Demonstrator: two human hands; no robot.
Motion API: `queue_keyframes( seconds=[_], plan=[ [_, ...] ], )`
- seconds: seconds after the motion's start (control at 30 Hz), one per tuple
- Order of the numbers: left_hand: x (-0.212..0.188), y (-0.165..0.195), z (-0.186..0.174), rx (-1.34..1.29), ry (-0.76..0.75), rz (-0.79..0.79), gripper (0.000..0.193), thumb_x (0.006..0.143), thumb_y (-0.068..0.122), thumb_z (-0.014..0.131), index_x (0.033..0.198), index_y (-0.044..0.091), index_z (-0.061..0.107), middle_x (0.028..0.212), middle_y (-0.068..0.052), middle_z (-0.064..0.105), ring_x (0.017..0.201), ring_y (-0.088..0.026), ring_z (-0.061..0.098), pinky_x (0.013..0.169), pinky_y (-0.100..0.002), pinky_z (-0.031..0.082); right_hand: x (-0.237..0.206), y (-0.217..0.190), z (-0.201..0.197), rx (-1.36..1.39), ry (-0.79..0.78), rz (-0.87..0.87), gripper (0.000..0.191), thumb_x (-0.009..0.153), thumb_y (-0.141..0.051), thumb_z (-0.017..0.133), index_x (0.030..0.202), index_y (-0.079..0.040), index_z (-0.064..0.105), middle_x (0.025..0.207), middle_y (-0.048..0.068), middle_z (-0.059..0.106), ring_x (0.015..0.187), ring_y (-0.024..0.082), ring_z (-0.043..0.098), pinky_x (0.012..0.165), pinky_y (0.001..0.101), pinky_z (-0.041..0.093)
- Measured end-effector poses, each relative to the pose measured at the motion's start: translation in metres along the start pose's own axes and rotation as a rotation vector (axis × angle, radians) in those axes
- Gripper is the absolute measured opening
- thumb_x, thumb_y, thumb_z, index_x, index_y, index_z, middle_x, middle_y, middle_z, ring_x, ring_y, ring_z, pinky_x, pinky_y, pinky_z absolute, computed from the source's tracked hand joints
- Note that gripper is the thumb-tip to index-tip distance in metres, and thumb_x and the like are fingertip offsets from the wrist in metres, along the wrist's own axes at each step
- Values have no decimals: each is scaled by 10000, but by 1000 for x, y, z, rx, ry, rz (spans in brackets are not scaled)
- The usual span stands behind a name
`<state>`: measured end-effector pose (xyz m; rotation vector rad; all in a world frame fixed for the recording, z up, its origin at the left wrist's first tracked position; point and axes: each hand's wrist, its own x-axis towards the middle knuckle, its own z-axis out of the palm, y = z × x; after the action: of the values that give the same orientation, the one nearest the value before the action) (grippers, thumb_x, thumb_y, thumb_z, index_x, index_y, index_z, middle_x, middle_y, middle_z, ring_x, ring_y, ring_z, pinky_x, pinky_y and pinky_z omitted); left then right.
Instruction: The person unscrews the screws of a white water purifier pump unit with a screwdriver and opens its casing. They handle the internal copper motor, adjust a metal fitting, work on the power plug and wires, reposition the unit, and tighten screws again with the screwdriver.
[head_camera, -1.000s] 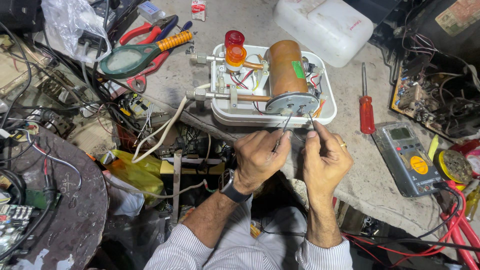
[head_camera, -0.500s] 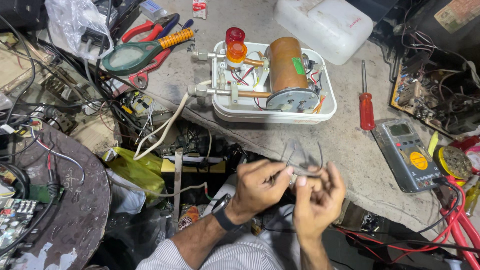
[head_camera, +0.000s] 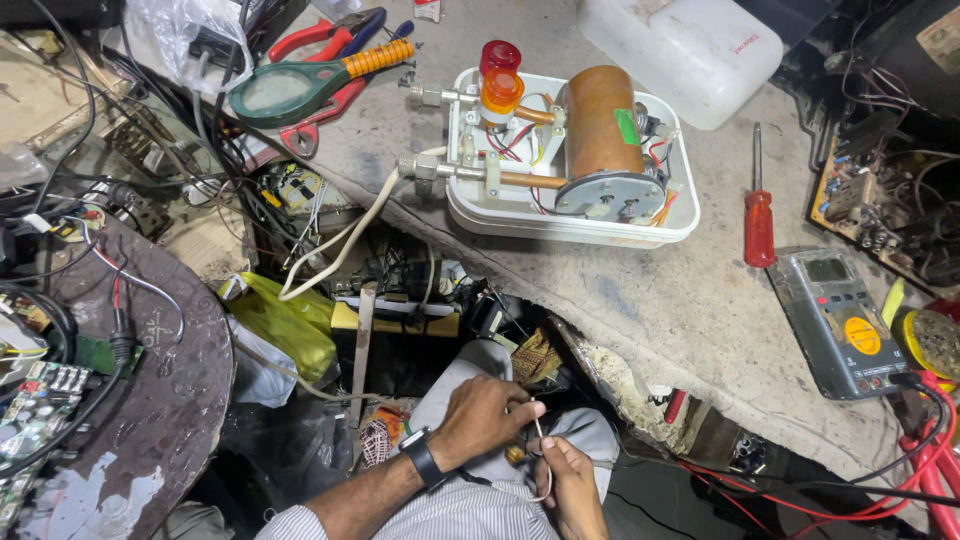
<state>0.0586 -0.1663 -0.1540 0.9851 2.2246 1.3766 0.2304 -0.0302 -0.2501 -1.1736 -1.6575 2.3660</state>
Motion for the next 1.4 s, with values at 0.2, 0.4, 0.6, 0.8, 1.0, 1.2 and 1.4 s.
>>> queue_keyframes(
  seconds=[0.2,0.4,0.6,0.8,1.0,1.2,1.4],
  plan=[
    [8,6,-32,58,187,265,166,918,183,745,939,27,799,718,-110,746,538,-236,695,496,-348,515,30,4,11,51,189,97,274,1030,-218,539,1063,25,661,582,62,541,436,125,428,377,268,317],
    [29,48,-76,181,504,662,87,900,79,766,949,15,733,830,-90,746,676,-232,714,600,-325,547,35,-6,34,-59,340,129,174,993,-138,593,1093,-24,507,716,100,630,475,152,517,388,292,373],
    [59,90,-100,335,635,838,196,867,57,795,1034,8,705,942,-95,729,883,-254,701,763,-381,526,22,-21,41,-154,256,149,218,940,-139,672,1104,-43,565,795,46,676,537,109,576,442,252,405],
    [85,107,-85,435,591,833,308,849,122,792,1117,14,684,1171,-125,683,1142,-310,611,984,-470,427,28,-12,34,-219,196,202,281,948,-187,672,1193,-53,636,859,24,710,602,110,592,515,240,430],
    [98,90,-118,513,910,766,296,888,200,803,1141,92,696,1214,-67,672,1209,-274,551,1022,-463,374,27,0,13,-593,195,72,414,926,-244,739,1286,-55,660,930,88,787,731,141,688,633,260,514],
    [117,55,-193,501,868,323,294,1084,348,710,1148,61,716,1089,-125,700,1048,-312,603,902,-448,386,-22,-52,23,-1278,403,-361,388,890,-259,760,1249,-131,693,887,178,783,723,258,741,630,345,554],
    [126,36,-181,400,789,270,246,961,315,733,939,76,678,816,-79,669,786,-289,597,781,-437,353,-44,-153,38,-892,505,-1523,123,963,-106,710,1013,4,736,885,123,765,691,164,734,584,255,554]
  ],
)
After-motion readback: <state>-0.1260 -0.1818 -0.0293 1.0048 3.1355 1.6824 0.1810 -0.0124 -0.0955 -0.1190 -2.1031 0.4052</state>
